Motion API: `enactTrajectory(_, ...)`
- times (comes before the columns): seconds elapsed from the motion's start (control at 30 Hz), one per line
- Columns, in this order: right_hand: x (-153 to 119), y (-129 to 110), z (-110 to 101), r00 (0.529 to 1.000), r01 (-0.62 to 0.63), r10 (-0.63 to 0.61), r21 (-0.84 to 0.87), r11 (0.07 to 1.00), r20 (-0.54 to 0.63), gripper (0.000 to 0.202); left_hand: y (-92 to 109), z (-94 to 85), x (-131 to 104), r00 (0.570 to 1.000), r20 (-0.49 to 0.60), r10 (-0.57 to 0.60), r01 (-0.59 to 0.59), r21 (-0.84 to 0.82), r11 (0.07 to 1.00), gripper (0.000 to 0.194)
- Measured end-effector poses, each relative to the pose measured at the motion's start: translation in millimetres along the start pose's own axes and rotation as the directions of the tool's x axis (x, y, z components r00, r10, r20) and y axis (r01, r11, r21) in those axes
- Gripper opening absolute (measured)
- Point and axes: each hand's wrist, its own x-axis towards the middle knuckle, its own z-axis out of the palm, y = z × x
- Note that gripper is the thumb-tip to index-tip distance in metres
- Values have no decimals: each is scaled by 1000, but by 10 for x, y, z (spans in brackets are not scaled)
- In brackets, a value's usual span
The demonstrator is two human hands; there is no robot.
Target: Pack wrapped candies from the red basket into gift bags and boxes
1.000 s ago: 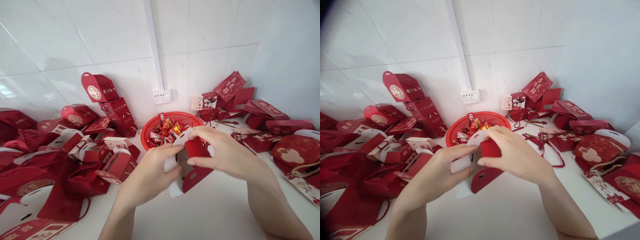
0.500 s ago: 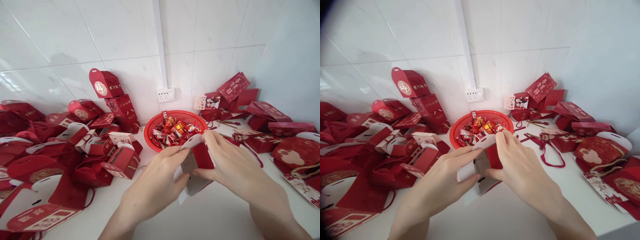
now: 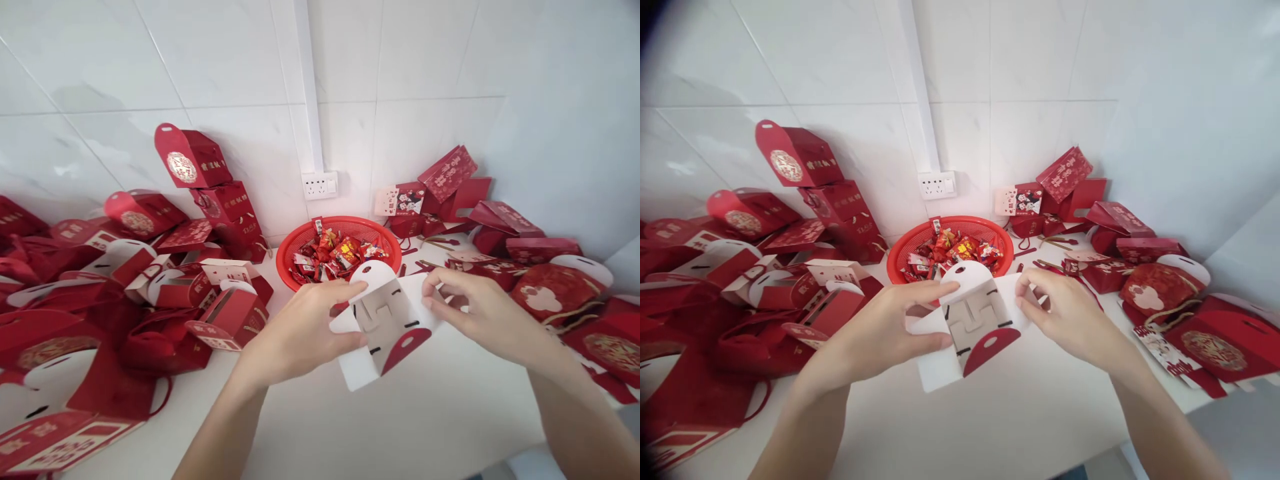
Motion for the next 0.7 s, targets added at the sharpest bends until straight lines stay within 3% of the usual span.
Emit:
enactTrajectory(0.13,-185,105,222,987,-113,108,33,993,115,46,-90,277,-111,995,55,-84,89,-102,991,56)
enactTrajectory(0.23,-318,189,414,969,-56,32,94,994,243,67,-219,507,-252,989,72,-133,143,-158,977,61)
enactTrajectory(0.3,-359,234,506,964,-45,14,112,993,266,77,-327,614,-337,979,11,-204,203,-180,963,63)
enactTrajectory(0.4,-346,262,538,954,-64,25,120,991,298,95,-476,690,-422,953,-89,-290,263,-235,936,64)
enactTrajectory(0.5,-301,267,502,924,-4,-55,153,988,380,109,-587,714,-475,940,-134,-313,269,-270,924,65)
enactTrajectory(0.7,-300,450,702,877,-62,-35,187,980,479,129,-799,849,-595,952,-57,-301,262,-359,896,66)
